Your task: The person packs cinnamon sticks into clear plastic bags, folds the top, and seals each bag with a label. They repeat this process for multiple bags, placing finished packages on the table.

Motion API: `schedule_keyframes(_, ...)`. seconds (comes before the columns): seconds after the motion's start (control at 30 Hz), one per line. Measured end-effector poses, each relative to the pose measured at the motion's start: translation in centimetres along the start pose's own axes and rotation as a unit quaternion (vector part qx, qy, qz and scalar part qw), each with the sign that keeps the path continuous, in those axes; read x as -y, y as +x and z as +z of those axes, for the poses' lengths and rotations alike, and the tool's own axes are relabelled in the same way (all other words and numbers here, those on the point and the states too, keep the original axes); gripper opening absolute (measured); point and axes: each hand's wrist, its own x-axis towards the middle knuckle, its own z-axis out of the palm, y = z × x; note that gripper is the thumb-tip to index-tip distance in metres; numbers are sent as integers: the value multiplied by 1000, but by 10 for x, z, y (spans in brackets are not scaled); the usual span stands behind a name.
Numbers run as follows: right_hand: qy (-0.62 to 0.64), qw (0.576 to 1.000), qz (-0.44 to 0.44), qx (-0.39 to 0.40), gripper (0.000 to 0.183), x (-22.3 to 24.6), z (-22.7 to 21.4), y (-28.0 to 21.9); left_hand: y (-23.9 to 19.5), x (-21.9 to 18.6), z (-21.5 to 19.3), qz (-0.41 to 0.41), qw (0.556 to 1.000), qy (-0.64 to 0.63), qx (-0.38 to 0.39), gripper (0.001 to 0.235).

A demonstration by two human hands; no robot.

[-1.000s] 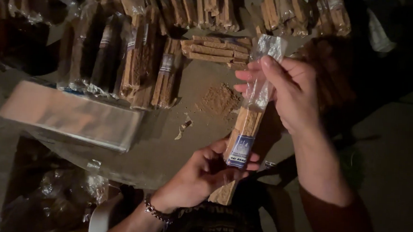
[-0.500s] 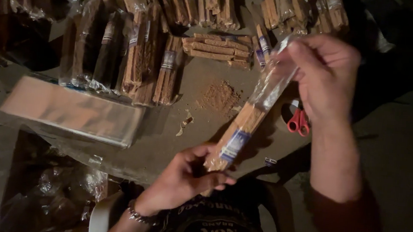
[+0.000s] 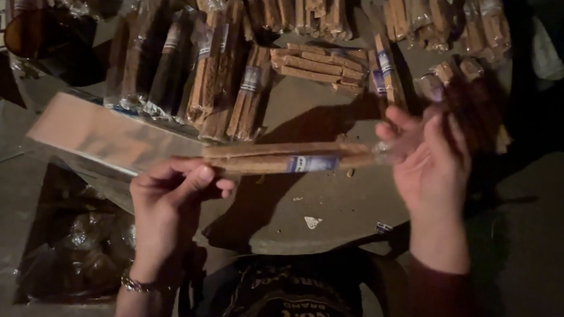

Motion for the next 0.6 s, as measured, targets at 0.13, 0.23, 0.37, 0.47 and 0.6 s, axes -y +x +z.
schedule_keyframes(0.13,44,990,78,-108,10,-19,-4,-15,9,-1,4,-70,997,17,-10,8)
schedule_keyframes(0.23,72,973,96,-196,18,-23,-1,-21,11,10,3,-77,996,34,-10,12)
schedule_keyframes(0.37,138,971,100,-171,17,-31,-4,-24,11,12,1,-32,999,39,10,13)
schedule_keyframes(0.47,177,967,96,-156,20,-38,-3,-27,12,7,6,20,996,85,-4,12)
schedule_keyframes(0.6,198,966,96,-135,18,-41,5,-32,15,0,7,22,990,135,-41,25)
